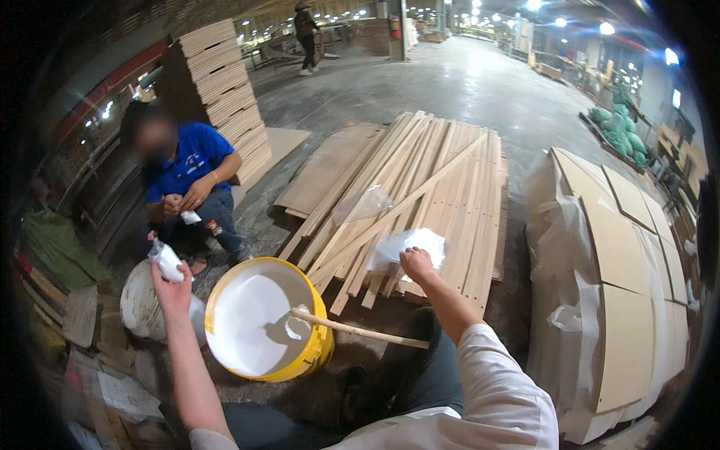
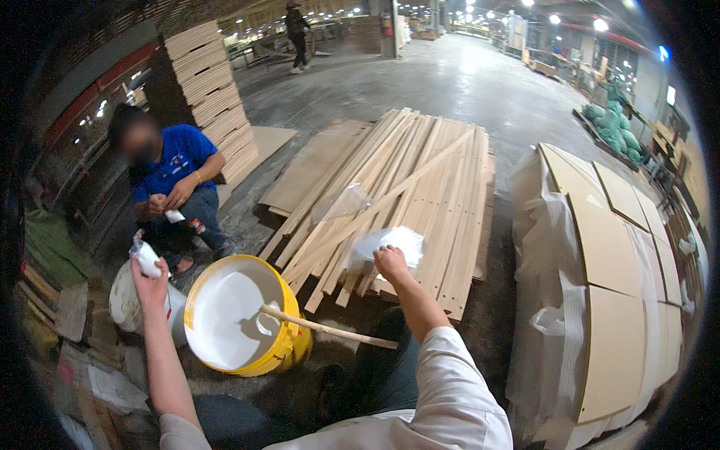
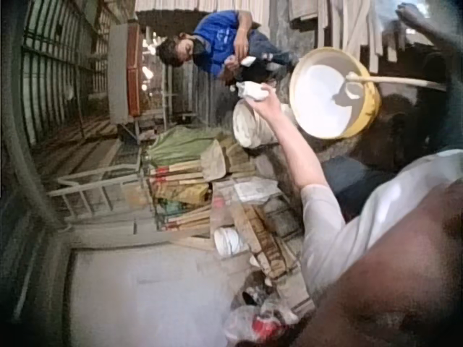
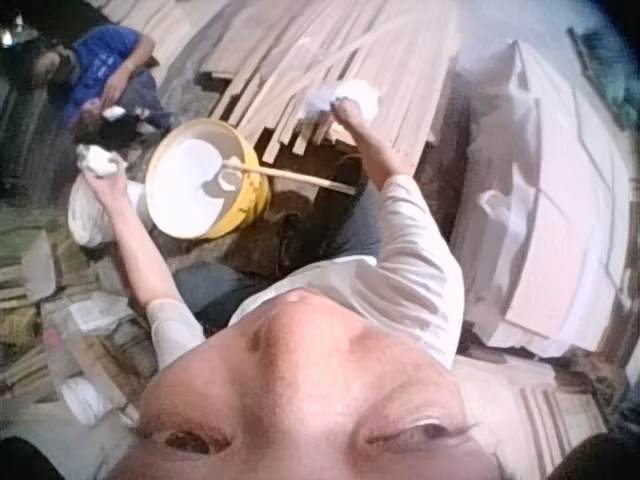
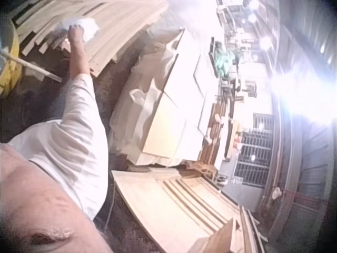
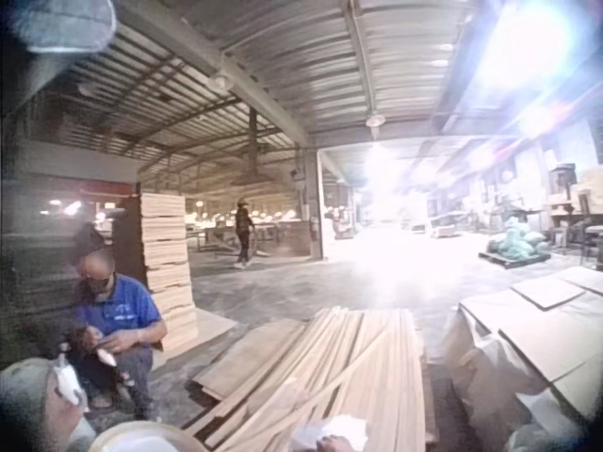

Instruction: The person scoops a white liquid from a yellow bucket using a ladle and pours it into small plastic bags held in their other hand. They repeat this process multiple times, filling several bags and placing them on a nearby stack of wooden planks.

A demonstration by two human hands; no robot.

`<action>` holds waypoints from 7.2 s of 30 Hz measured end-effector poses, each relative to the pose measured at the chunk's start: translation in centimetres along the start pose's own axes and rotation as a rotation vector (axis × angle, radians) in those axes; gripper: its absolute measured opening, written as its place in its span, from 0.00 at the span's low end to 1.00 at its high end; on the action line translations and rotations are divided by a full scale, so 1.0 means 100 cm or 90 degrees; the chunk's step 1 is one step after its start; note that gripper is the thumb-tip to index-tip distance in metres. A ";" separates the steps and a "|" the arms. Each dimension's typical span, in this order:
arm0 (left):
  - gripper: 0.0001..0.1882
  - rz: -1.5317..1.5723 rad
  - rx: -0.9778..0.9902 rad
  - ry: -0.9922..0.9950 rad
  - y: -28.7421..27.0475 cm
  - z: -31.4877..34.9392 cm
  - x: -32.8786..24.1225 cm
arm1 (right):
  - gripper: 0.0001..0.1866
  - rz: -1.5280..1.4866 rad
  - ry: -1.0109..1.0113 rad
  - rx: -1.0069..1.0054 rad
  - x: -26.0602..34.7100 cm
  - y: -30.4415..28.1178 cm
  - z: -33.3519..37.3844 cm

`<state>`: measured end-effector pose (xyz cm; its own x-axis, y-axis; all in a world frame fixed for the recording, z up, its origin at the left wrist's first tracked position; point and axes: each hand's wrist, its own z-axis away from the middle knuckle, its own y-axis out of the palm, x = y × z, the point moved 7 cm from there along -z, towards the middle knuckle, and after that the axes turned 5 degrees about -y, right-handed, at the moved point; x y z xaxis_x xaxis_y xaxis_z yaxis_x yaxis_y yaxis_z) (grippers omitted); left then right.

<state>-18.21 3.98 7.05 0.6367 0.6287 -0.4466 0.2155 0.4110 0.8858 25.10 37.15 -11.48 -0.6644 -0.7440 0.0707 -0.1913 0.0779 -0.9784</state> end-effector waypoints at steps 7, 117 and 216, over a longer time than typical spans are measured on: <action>0.16 -0.003 -0.020 0.036 -0.002 0.012 -0.014 | 0.08 -0.171 0.222 -0.086 -0.030 -0.017 -0.020; 0.26 -0.256 0.427 -0.459 0.042 0.138 0.222 | 0.05 -1.150 -0.202 0.355 0.197 -0.169 0.001; 0.18 -0.942 0.270 0.459 0.083 0.214 0.203 | 0.14 -0.851 0.024 0.018 0.139 -0.177 0.112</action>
<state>12.31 6.04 8.08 -0.6904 0.0969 -0.7169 0.5165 0.7599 -0.3946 27.32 18.00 4.67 0.0000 -0.2188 0.9758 -0.6913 -0.7051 -0.1581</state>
